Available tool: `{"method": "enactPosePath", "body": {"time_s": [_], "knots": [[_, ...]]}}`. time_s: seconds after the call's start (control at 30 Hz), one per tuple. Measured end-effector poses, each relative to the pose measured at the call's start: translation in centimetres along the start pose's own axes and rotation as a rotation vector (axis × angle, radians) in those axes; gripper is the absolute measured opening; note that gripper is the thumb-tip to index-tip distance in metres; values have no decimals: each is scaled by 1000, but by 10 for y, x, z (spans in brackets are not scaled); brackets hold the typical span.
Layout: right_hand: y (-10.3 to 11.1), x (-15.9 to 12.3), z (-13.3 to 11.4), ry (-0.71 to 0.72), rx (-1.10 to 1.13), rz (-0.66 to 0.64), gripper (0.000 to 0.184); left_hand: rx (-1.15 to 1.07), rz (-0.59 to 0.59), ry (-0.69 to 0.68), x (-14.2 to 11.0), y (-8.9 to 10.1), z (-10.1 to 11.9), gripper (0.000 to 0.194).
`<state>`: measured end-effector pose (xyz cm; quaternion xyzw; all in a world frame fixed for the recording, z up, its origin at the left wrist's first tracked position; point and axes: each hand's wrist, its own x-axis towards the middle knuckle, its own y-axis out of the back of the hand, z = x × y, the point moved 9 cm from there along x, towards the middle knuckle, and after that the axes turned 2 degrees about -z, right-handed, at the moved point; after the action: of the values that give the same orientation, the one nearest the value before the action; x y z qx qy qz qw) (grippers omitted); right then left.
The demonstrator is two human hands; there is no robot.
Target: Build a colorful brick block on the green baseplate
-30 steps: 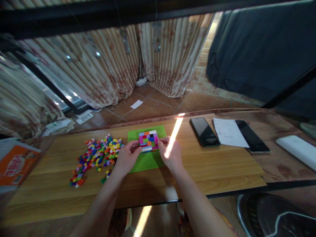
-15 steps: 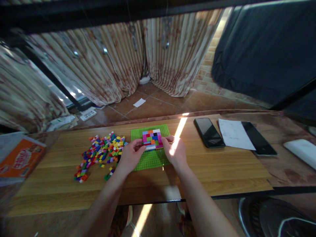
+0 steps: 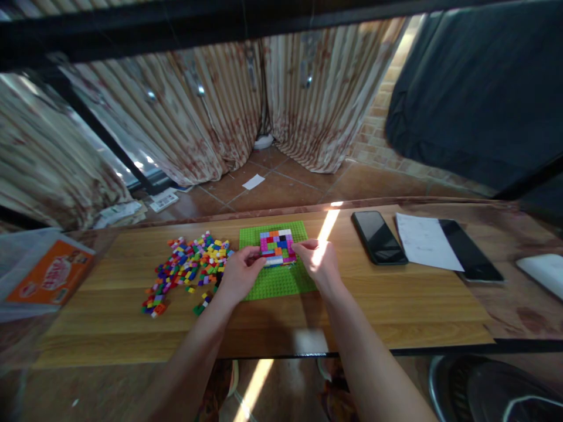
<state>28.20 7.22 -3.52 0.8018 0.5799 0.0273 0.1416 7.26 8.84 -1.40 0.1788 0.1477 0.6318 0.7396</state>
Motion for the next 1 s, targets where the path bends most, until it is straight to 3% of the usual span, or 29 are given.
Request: {"method": "enactPosePath", "body": {"time_s": [0.2,0.3,0.4,0.53,0.63,0.73,0.87,1.0], "knots": [[8,-8,-5,-18,-33,18,44,-10,-20,-21,-3,-1,0,19],[18,-10,-14,46,-19,104,40,34,16,-34,-3,12,2,20],[19,-13,-22,104,2,183,35,86,88,-56,-1,44,1,22],[6,-19,-29,126,100,189,28,221,139,-30,-3,105,-19,21],[0,-24,-38,167,58,196,25,302,71,58,-9,136,-42,17],[-3,-27,-41,183,31,217,24,310,-63,36,-18,135,-49,14],[-8,-29,-41,194,19,231,24,400,-198,-76,-28,108,-35,15],[-14,-31,-46,235,-42,216,25,536,-229,-132,-32,91,-25,24]]}}
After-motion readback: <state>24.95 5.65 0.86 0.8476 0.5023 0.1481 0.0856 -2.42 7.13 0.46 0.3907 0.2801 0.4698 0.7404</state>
